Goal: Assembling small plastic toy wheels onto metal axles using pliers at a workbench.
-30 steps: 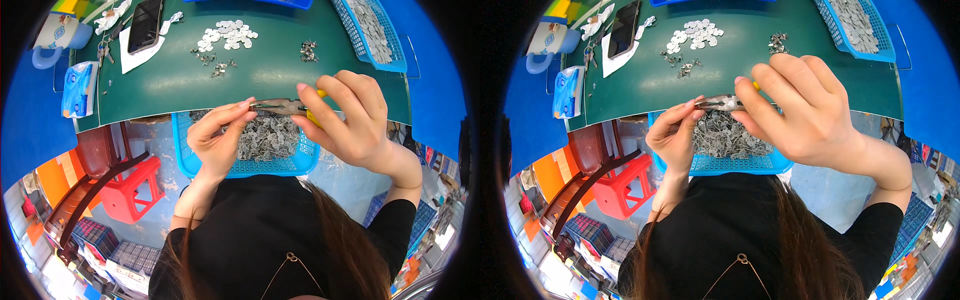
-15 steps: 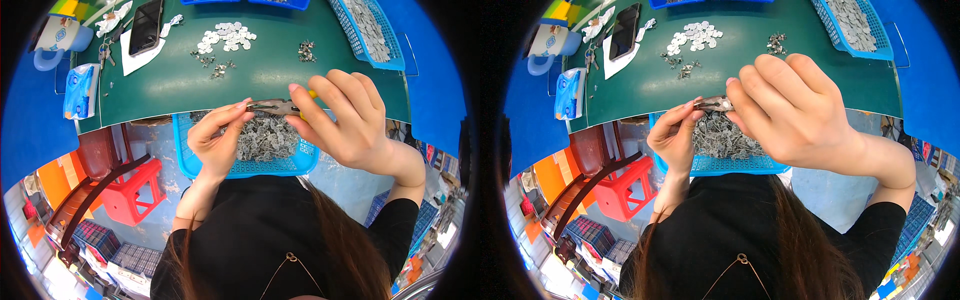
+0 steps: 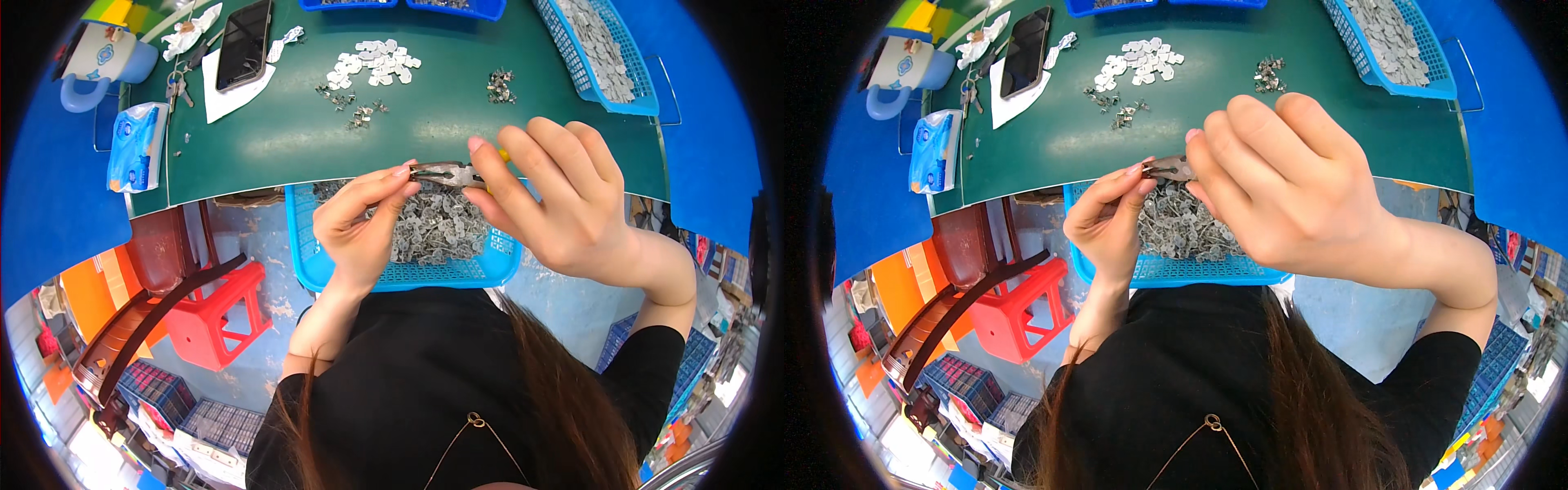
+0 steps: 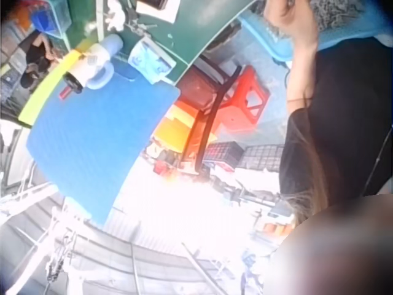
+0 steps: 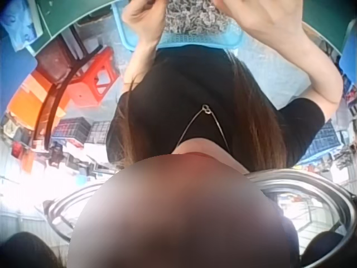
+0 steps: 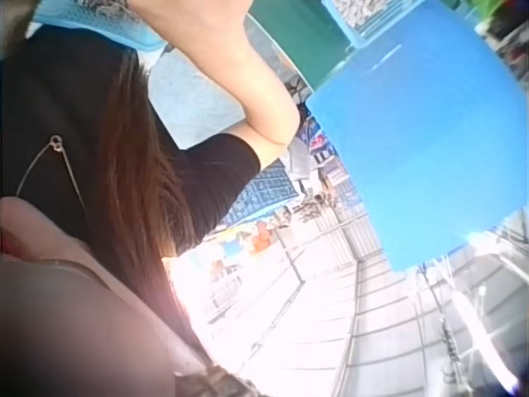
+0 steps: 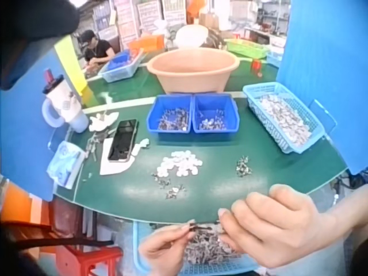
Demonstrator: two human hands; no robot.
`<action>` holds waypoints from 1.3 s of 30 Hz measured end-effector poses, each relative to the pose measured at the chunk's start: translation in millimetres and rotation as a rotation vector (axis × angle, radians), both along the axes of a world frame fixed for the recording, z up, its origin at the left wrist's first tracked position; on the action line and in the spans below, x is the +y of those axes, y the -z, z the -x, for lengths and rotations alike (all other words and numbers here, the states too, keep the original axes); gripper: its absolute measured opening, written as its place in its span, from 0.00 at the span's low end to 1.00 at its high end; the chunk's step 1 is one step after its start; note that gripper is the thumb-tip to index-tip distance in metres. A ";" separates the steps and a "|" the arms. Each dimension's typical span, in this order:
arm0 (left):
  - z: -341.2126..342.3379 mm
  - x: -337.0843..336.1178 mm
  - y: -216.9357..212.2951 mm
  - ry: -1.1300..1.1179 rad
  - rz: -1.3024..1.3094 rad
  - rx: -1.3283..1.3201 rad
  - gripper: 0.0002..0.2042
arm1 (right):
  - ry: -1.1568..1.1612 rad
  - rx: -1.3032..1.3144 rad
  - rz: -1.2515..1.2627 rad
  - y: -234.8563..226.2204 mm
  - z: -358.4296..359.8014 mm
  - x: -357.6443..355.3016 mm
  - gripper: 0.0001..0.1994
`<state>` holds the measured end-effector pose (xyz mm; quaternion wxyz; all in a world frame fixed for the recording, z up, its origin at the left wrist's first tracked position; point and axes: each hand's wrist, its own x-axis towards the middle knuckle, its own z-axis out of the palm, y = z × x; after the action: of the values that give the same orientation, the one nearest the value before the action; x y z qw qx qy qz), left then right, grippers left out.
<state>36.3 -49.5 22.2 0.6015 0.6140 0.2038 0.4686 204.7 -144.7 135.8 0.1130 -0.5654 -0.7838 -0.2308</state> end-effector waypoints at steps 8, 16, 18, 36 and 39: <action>0.1 1.9 -0.1 -0.040 -0.201 0.056 0.09 | -0.061 -0.085 -0.003 1.5 0.2 4.4 0.14; 3.4 4.4 4.0 -0.051 -0.225 0.085 0.08 | -0.096 -0.015 -0.002 5.2 -1.0 3.1 0.15; 5.5 5.9 3.4 -0.046 -0.255 0.116 0.08 | -0.052 0.057 0.052 7.7 -2.9 -1.2 0.16; -5.5 -12.7 29.5 0.746 -0.429 0.850 0.09 | 0.420 0.480 0.094 124.3 -52.6 -31.5 0.21; -2.9 -14.6 30.2 1.087 -0.387 0.955 0.10 | 0.372 0.354 0.193 101.9 -60.2 -34.7 0.33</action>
<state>39.1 -64.1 -8.0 0.4758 0.8596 0.0246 -0.1849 264.9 -179.5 33.9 0.1495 -0.7392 -0.6530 -0.0696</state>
